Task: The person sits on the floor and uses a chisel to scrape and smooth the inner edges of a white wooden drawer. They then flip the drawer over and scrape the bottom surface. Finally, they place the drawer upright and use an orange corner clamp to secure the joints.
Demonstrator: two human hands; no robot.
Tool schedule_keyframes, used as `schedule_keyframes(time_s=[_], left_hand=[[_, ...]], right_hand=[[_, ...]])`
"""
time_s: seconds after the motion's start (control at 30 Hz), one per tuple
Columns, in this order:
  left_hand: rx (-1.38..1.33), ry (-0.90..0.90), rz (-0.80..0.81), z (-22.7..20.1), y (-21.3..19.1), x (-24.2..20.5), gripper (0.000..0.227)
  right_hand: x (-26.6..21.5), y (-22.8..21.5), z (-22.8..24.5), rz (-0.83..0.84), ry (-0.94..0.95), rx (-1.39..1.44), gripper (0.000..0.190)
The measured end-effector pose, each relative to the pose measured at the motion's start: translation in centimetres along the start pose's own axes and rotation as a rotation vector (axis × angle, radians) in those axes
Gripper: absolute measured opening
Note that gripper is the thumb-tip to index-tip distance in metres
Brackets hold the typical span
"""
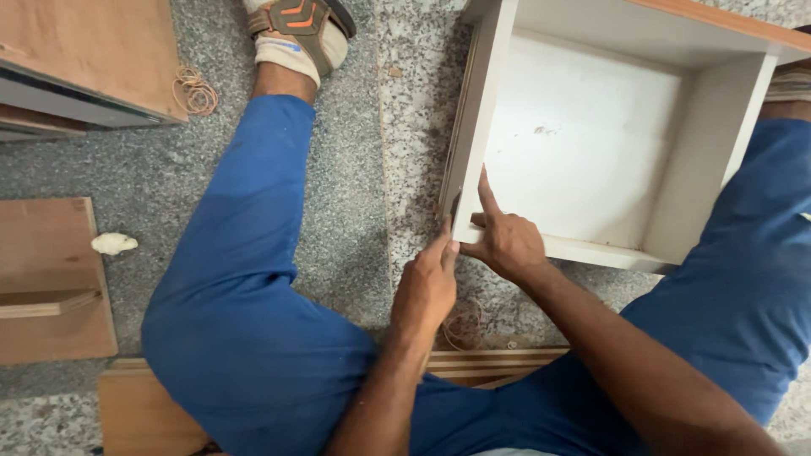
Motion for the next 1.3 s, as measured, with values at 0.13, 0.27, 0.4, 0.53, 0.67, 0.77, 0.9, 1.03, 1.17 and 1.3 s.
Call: schedule_keyframes(time_s=[0.13,0.27,0.4,0.53,0.67,0.77,0.9,1.03,1.17,1.3], left_hand=[[0.02,-0.029,0.017,-0.1,-0.2,-0.7,0.046],[0.031,0.009,0.016,-1.0,-0.1,0.6,0.049],[0.001,-0.01,0.025,-1.4,-0.2,2.6,0.05],[0.054,-0.009,0.023,-2.0,-0.1,1.7,0.052],[0.057,0.009,0.001,-3.2,-0.7,2.8,0.052],[0.052,0.069,-0.042,-4.3,-1.0,3.9,0.05],[0.012,0.085,-0.05,-4.6,-0.8,4.6,0.05],[0.05,0.079,-0.049,-4.8,-0.7,5.3,0.05],[0.011,0.058,-0.042,-5.2,-0.4,5.7,0.049],[0.025,-0.194,0.094,-2.9,0.0,5.2,0.056]], right_hand=[[-0.2,-0.9,0.5,0.038,0.023,0.032,0.141],[-0.3,-0.7,0.5,0.073,0.063,-0.001,0.138],[-0.2,-0.8,0.4,0.039,0.04,0.013,0.132],[-0.3,-1.0,0.6,0.107,0.103,0.004,0.133],[-0.7,-1.8,1.0,0.061,0.04,0.058,0.133],[-0.6,-1.7,1.2,0.047,0.019,0.066,0.133],[-0.8,-2.2,1.0,0.02,-0.001,0.084,0.132],[-0.5,-1.2,0.6,0.168,0.147,-0.011,0.136],[-0.8,-2.0,0.4,0.035,-0.037,0.073,0.136],[0.3,-0.4,-0.1,0.15,0.057,0.077,0.137]])
Point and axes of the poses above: each hand's wrist, its own x-axis towards the middle knuckle, its own y-axis out of the palm, z = x × y, the point moved 6 cm from there along x, towards the middle knuckle, and after that the axes turned 5 degrees about z, right-handed, at the moved point
